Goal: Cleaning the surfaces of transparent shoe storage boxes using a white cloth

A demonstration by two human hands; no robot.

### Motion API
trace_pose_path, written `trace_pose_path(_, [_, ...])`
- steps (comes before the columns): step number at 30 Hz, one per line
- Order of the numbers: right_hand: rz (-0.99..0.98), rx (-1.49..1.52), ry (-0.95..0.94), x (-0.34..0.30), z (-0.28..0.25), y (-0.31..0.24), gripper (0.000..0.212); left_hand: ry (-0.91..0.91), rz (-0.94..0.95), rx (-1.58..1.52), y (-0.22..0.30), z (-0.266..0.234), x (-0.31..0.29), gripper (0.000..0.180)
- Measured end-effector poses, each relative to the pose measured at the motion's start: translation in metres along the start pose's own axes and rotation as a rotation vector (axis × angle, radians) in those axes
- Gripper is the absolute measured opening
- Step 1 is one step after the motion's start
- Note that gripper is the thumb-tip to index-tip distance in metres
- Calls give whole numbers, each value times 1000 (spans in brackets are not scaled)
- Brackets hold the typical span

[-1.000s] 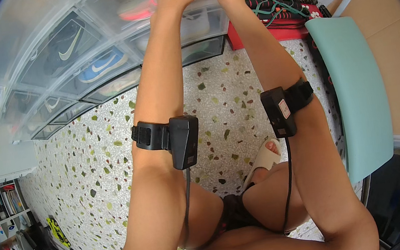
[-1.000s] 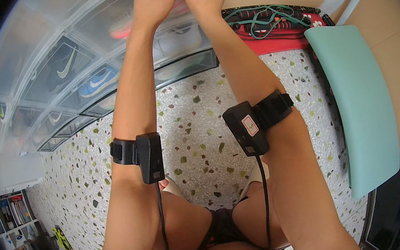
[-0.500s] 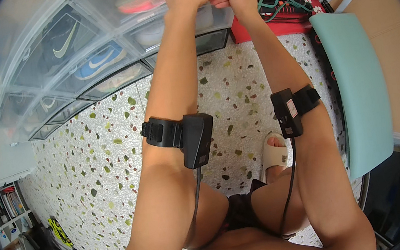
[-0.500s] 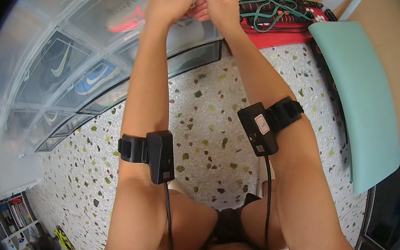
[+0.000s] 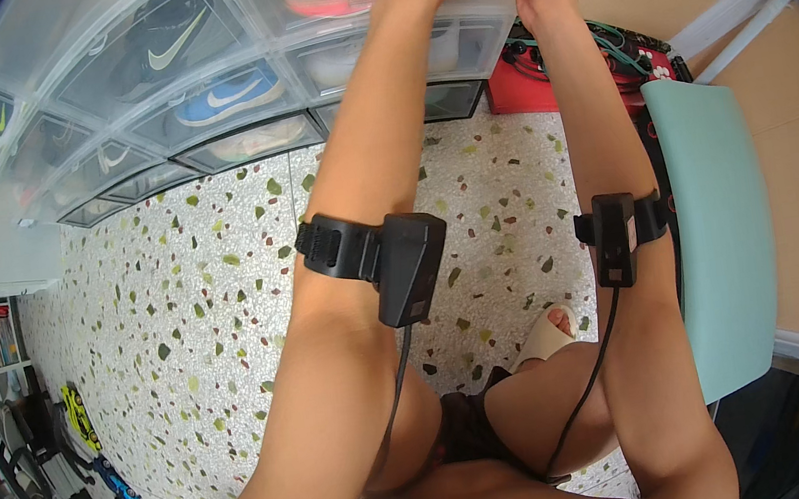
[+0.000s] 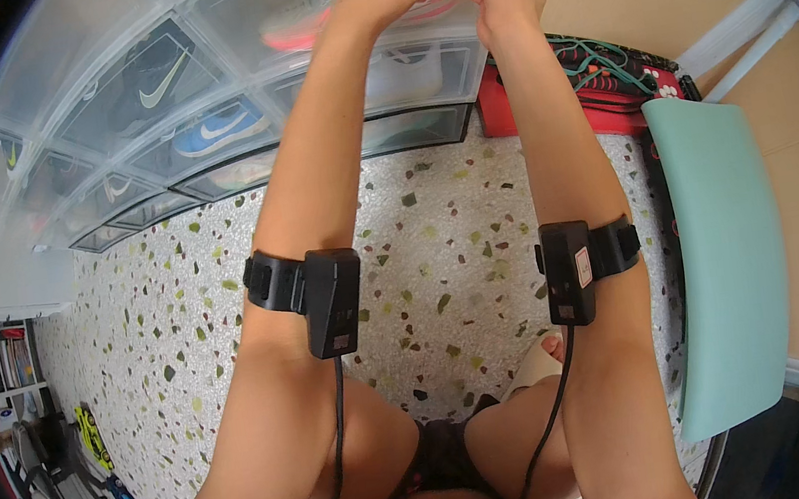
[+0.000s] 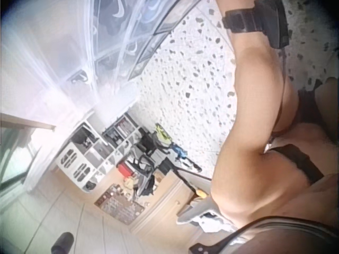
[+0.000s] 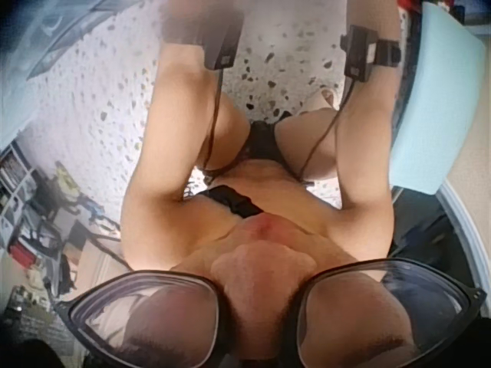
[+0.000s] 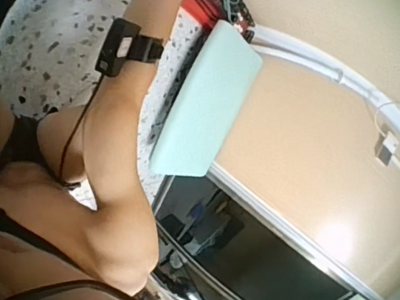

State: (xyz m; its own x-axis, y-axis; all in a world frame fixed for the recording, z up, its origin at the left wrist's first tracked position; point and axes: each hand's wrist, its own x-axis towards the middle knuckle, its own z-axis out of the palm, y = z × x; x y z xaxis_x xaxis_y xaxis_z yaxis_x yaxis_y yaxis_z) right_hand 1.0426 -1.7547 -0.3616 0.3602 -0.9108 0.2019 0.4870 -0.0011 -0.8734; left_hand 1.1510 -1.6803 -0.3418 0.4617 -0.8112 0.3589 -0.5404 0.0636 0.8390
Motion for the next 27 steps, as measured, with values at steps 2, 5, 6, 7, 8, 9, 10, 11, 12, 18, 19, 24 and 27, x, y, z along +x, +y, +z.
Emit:
trace_pose_path(2, [-80,88,97,-3,11,-3,17,110,117,2,-1,5,1,44])
trace_pose_path(5, [-174,161,204,1,16,-13,19,294,273,2,8,21,0,49])
trace_pose_path(6, [-183,159,219,2,16,-16,19,386,307,10,13,28,-1,49])
trace_pose_path(7, [-245,149,219,2,16,-19,21,368,313,4,19,31,-2,49])
trace_pose_path(8, [-312,130,218,6,11,-21,23,351,320,-82,26,34,-4,48])
trace_pose_path(9, [-324,120,237,8,6,-22,23,332,324,-169,31,37,-7,47])
trace_pose_path(10, [-342,92,223,11,10,-12,23,269,314,-213,33,26,-18,45])
trace_pose_path(11, [-358,64,208,10,15,-2,25,259,312,-200,25,23,-16,45])
trace_pose_path(12, [-377,31,213,7,21,8,25,299,320,-108,14,20,-15,43])
trace_pose_path(18, [-436,-135,252,21,-20,24,29,375,329,90,2,44,-10,37])
trace_pose_path(19, [-432,-135,246,21,-27,32,29,345,263,150,-2,46,-11,37])
trace_pose_path(24, [-346,-264,275,-12,-13,48,32,149,74,226,-40,40,-15,41])
trace_pose_path(27, [-303,-329,299,-16,-35,61,33,50,5,279,-38,50,-23,42])
